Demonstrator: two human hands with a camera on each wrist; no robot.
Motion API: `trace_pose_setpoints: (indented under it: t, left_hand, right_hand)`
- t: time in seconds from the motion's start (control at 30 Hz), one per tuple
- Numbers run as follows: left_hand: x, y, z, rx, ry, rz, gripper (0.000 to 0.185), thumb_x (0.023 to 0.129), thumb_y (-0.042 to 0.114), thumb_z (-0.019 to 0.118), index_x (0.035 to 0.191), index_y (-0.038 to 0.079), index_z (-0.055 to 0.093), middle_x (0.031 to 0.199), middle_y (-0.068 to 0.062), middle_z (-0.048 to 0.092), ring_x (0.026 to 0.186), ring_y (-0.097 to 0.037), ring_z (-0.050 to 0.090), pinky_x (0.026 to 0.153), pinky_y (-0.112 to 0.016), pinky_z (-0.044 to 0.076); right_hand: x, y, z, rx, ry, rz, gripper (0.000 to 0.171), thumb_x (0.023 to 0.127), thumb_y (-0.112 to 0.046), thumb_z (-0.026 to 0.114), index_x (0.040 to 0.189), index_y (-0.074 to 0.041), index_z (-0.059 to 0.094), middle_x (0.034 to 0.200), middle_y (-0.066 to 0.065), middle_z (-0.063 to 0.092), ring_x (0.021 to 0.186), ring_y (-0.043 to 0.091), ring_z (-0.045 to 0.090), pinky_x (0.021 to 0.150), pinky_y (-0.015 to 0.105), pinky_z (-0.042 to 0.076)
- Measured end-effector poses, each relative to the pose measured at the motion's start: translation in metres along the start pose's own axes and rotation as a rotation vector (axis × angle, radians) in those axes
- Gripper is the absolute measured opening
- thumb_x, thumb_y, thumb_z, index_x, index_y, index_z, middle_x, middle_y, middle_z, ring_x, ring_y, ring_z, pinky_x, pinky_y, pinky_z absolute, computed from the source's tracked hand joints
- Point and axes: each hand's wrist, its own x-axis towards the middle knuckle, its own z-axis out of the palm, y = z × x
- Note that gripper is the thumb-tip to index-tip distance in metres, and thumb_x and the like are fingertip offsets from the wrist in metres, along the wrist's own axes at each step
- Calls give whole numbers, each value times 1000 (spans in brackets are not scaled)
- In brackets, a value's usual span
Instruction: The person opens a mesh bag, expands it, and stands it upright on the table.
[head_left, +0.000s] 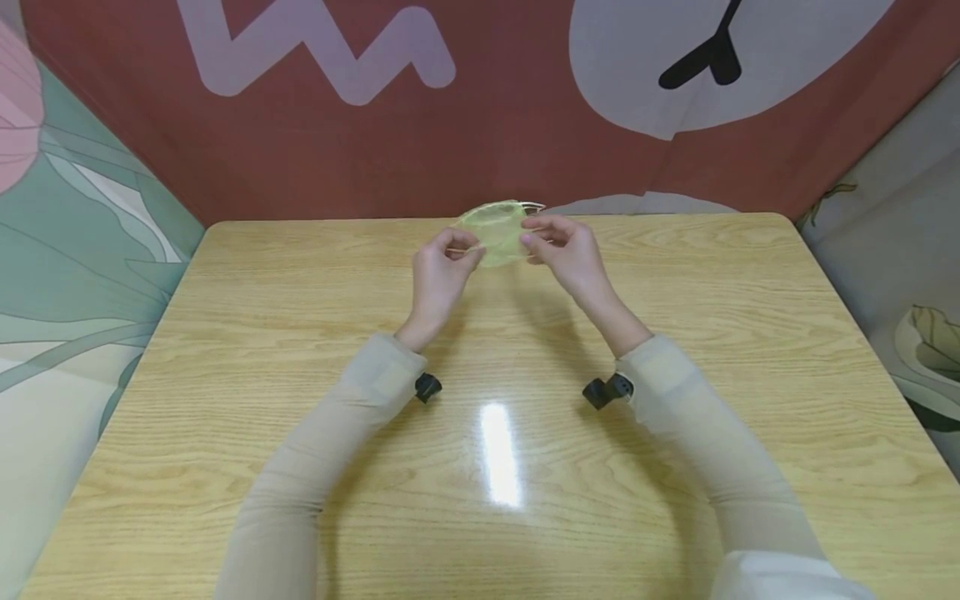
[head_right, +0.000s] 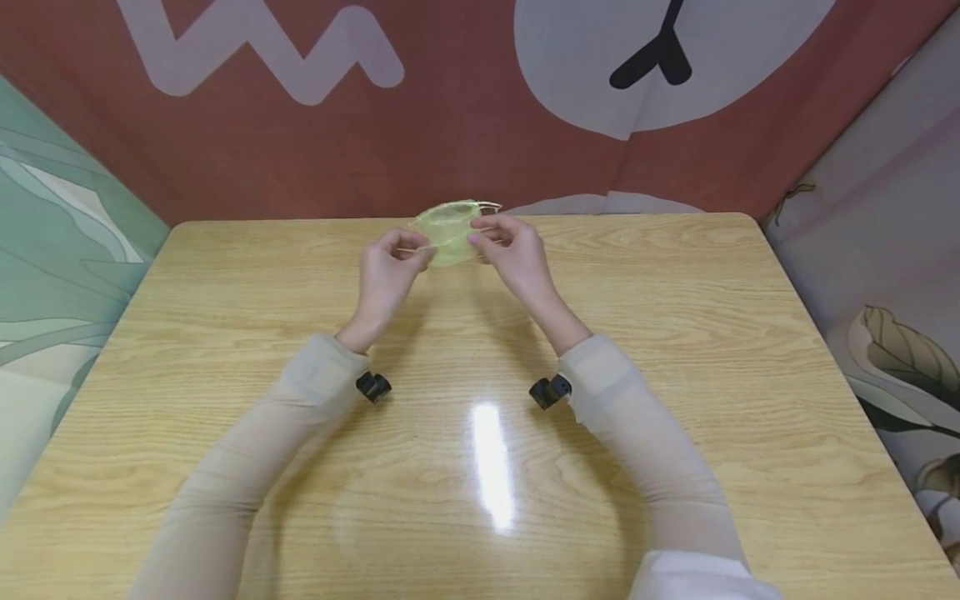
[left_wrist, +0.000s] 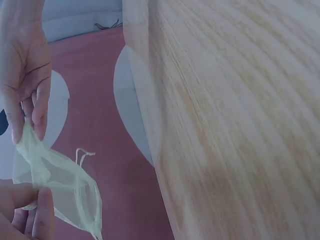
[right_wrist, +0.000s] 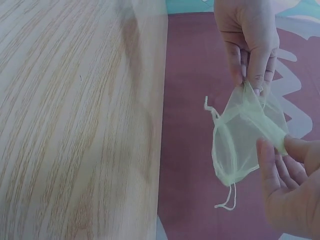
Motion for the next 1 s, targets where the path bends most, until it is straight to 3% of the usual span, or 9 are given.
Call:
trace_pose_setpoints:
  t: [0.1,0.3,0.77,1.0]
  left_hand:
    - [0,0,0,-4,4,-6,14,84,11,72,94,1,69,95,-15,72,80,-26,69,68,-25,56]
    - [1,0,2,-11,2,-13,10,84,5,69,93,0,65,96,-14,69,74,-24,67,59,-16,51]
    - [-2,1,5,0,0,15,14,82,-4,63,95,0,62,102,-14,62,80,-25,62,71,-27,53]
    - [-2,-2,2,14,-40,35,17,88,5,62,104,3,67,108,-13,65,81,-25,64,72,-29,55]
  right_hand:
    - [0,-1,1,3,-13,15,31,89,-8,66,118,2,63,90,1,67,71,0,63,70,20,59]
    - [1,0,2,-82,6,1,31,83,-6,73,112,1,65,80,-9,60,69,0,60,65,16,54]
    - [-2,5,12,-242,145,-147,22,83,2,58,104,0,64,68,-3,44,61,6,41,58,16,36]
    - [-3,5,10,-221,80,-112,21,88,-5,61,108,-1,65,78,-2,47,62,3,48,53,12,39]
